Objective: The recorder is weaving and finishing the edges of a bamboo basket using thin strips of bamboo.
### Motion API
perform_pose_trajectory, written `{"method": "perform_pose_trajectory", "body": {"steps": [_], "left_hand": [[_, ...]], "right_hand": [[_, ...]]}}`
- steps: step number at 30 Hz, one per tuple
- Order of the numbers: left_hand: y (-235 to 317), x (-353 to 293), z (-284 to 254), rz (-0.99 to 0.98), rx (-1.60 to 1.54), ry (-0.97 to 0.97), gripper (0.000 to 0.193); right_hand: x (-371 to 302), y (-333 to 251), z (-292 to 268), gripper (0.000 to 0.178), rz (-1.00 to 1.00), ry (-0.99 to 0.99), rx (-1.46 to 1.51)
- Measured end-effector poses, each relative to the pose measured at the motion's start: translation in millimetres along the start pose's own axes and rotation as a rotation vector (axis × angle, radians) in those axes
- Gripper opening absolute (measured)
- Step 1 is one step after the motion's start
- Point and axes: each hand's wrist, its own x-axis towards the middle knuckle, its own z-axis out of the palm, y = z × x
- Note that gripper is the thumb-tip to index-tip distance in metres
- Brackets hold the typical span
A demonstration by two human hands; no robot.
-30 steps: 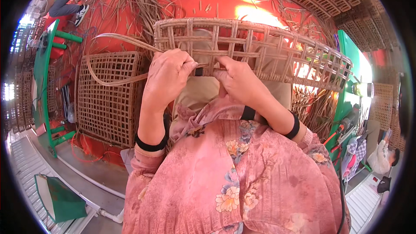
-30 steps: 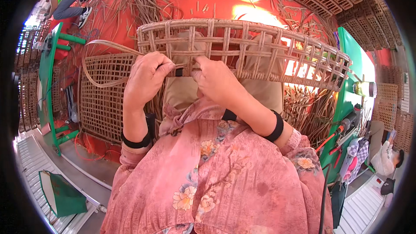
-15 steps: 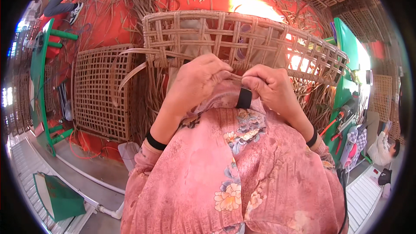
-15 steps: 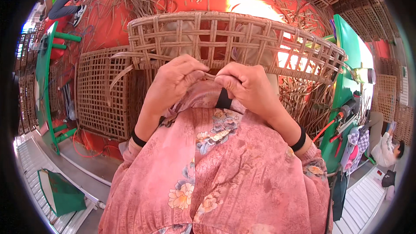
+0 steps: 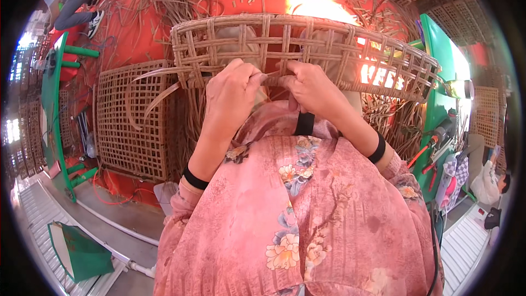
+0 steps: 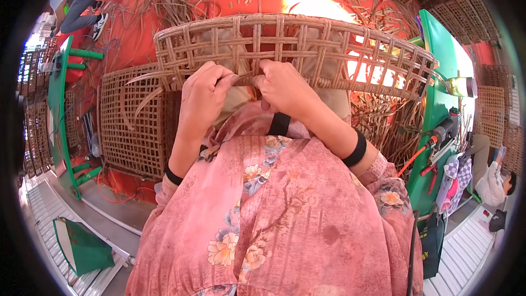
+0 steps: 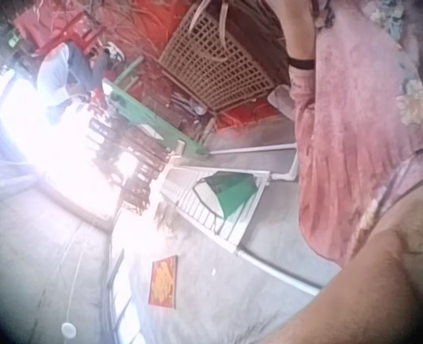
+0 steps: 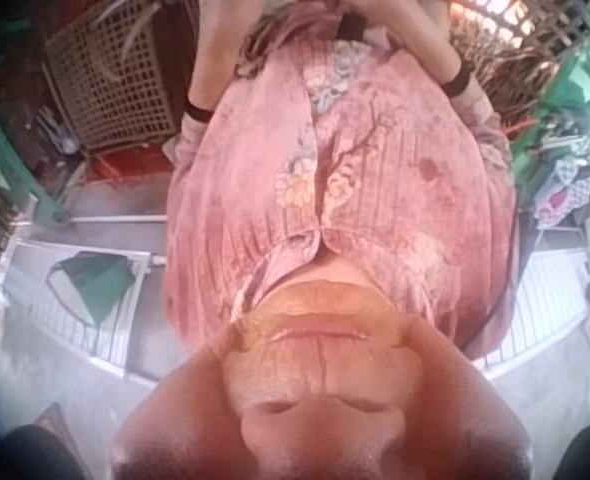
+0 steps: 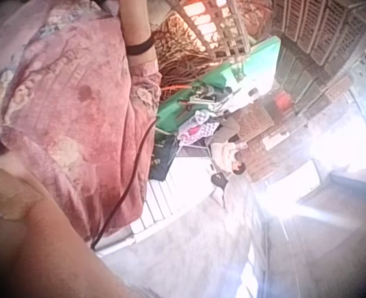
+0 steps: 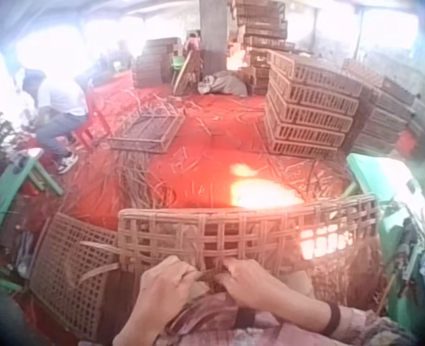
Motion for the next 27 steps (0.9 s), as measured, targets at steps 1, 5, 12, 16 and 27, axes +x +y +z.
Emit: {"method": "perform_pose_trajectory", "body": {"steps": [1, 5, 12, 16, 27], "left_hand": [[1.4, 1.8, 2.0, -0.009, -0.003, -0.008, 0.014], [16.0, 4.9, 14.3, 0.093, 0.035, 0.021, 0.011], [36.3, 12.5, 32.6, 0.279, -0.487, -0.225, 0.011], [41.4, 5.0, 33.0, 0.126, -0.260, -0.070, 0.008], [46.6, 13.7, 42.4, 0.165, 0.037, -0.107, 0.008]], "right_hand": [[-1.3, 2.8, 1.4, 0.024, -0.060, 0.086, -0.098], [-21.6, 10.9, 1.7, 0.021, -0.399, 0.371, -0.424], [-86.7, 11.8, -48.5, 0.014, -0.212, 0.263, -0.048], [-70.0, 27.0, -42.6, 0.024, -0.139, 0.358, -0.141], [-34.5, 38.8, -41.0, 0.027, -0.033, 0.172, -0.038]]}}
